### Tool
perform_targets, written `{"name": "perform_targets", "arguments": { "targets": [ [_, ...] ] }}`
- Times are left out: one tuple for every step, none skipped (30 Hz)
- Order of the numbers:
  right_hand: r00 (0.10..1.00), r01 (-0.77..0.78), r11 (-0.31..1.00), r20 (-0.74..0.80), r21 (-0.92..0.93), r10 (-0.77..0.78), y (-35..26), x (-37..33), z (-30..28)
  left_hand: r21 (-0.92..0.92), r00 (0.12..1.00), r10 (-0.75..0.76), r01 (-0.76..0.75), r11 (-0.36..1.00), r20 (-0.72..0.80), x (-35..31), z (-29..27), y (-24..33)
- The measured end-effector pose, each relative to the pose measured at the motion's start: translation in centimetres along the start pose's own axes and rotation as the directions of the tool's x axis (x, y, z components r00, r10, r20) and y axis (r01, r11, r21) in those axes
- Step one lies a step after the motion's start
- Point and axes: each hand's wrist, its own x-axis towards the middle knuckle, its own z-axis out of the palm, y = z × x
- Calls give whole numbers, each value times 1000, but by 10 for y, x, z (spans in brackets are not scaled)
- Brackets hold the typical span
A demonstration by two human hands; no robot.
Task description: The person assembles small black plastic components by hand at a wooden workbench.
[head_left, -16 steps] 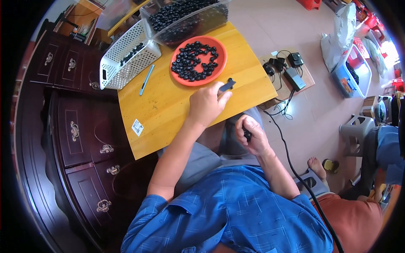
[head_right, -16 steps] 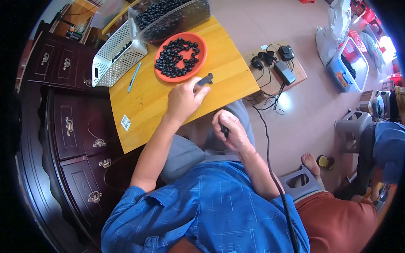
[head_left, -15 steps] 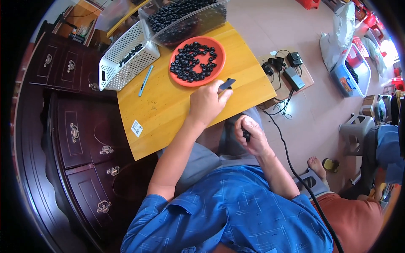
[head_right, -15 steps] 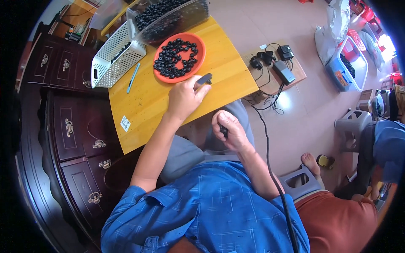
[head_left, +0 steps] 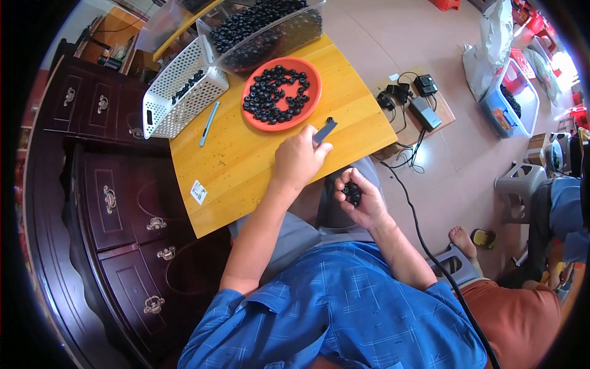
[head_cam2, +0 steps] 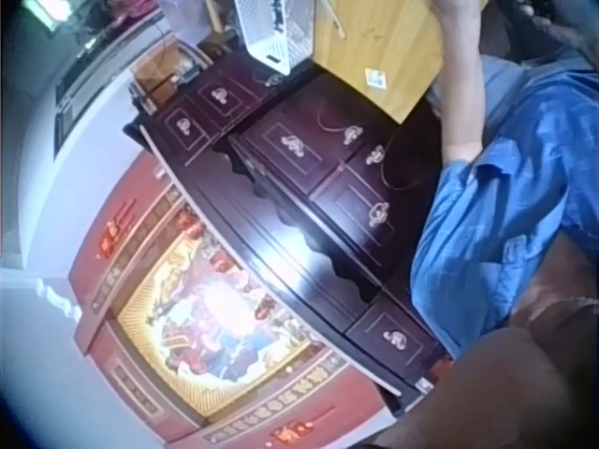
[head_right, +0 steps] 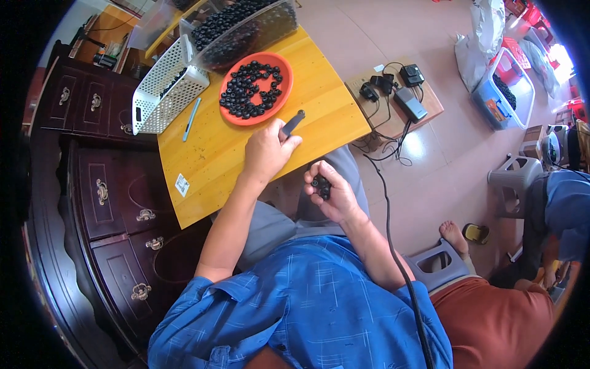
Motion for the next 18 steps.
{"name": "perform_targets", "arguments": {
  "targets": [
    [1000, 3, 998, -18, -58, -4, 1, 1, -1, 0, 1000, 1, -1, 1000, -1, -8, -3, 4],
    [1000, 5, 998, -17, -59, -6, 1, 1, -1, -72, 998, 13, -9, 997, 60, -16, -7, 9],
    [1000, -3, 996, -10, -91, 2, 2, 1, 0, -141, 993, 26, -10, 990, 115, -26, -13, 14],
    [1000, -10, 992, -5, -123, 10, 4, 1, 1, -202, 989, 38, -8, 979, 145, -35, -21, 23],
    [1000, -11, 992, -1, -125, 11, 5, 0, 1, -164, 986, 62, -36, 986, 155, -42, -20, 24],
    [1000, -13, 991, 14, -133, 15, 6, 0, 1, -177, 988, 61, -34, 984, 145, -50, -20, 25],
    [999, -14, 990, 30, -141, 18, 7, -2, 1, -191, 989, 60, -33, 981, 136, -56, -20, 26],
    [1000, -12, 988, 27, -153, 16, 9, -3, 3, -192, 990, 60, -35, 981, 131, -60, -20, 26],
    [999, -11, 988, 31, -157, 16, 9, -5, 5, -224, 993, 72, -50, 973, 90, -64, -21, 26],
    [999, -33, 985, 35, -167, 39, 10, -6, 6, -255, 995, 82, -67, 965, 50, -68, -21, 25],
    [997, -55, 982, 38, -178, 62, 10, -8, 7, -255, 996, 83, -69, 964, 44, -72, -21, 25],
    [997, -54, 982, 41, -182, 62, 11, -9, 7, -267, 996, 81, -69, 961, 34, -76, -21, 24],
    [997, -57, 981, 44, -184, 66, 12, -11, 8, -279, 997, 80, -70, 958, 24, -78, -21, 24],
    [996, -61, 981, 47, -185, 71, 13, -12, 9, -280, 997, 81, -72, 957, 19, -80, -22, 23],
    [996, -59, 980, 50, -188, 70, 13, -13, 9, -284, 996, 88, -77, 956, 26, -82, -24, 22],
    [992, -87, 977, 75, -193, 103, 13, -14, 9, -289, 995, 95, -82, 954, 34, -84, -26, 21],
    [986, -115, 973, 99, -199, 136, 12, -15, 8, -289, 995, 96, -83, 954, 30, -85, -29, 19],
    [986, -115, 973, 100, -203, 137, 12, -16, 7, -275, 990, 123, -101, 956, 65, -86, -33, 17]
  ]
}}
